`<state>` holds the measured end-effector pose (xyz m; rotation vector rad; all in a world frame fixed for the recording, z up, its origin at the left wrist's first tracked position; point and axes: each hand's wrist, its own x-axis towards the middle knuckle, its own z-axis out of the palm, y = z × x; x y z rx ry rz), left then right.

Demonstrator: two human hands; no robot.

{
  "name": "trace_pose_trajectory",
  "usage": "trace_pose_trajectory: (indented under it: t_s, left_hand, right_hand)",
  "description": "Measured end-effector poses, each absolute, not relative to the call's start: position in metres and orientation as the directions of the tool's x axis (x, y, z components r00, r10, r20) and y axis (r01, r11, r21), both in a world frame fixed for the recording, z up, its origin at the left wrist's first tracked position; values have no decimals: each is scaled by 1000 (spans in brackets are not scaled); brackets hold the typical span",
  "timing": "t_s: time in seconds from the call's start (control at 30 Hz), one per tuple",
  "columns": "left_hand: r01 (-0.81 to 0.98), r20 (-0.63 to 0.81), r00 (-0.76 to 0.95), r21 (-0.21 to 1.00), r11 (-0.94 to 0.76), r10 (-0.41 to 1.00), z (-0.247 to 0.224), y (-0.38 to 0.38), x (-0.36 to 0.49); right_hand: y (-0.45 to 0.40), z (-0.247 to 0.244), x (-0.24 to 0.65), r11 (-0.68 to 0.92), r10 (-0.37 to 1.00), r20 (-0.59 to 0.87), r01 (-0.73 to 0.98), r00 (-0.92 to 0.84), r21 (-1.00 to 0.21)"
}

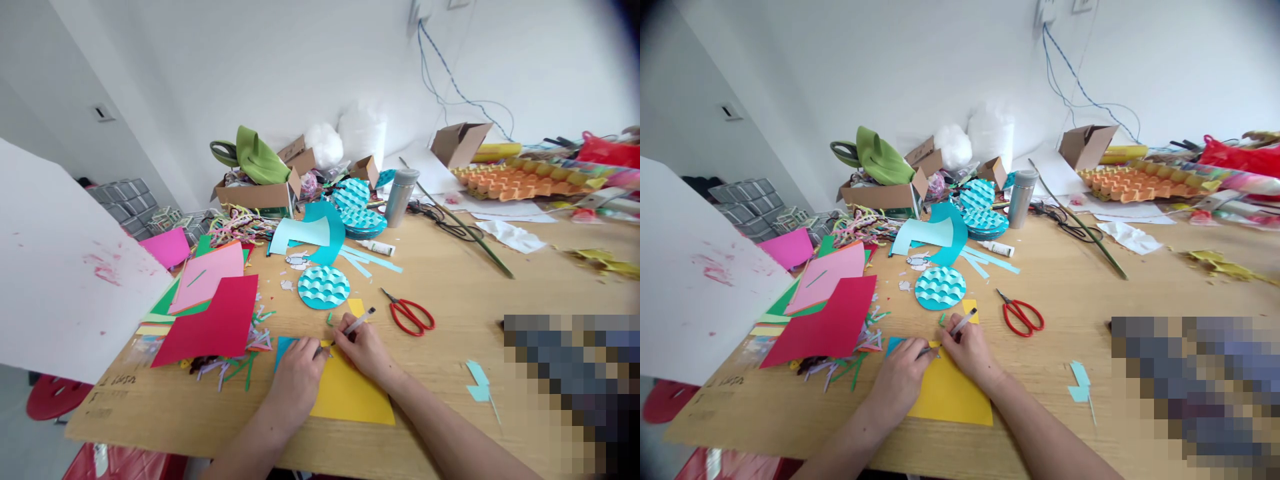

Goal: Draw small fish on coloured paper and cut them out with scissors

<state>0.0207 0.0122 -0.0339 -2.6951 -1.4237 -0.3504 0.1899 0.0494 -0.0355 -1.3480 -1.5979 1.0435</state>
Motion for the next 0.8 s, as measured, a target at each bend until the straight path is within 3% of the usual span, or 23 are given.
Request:
trace_pose_trajectory:
  t_s: [0.8]
  left_hand:
    - [823,188,539,87,-561,821,-28,12,21]
  right_hand:
    - [47,-31,191,177,978,117,380,-176,-908]
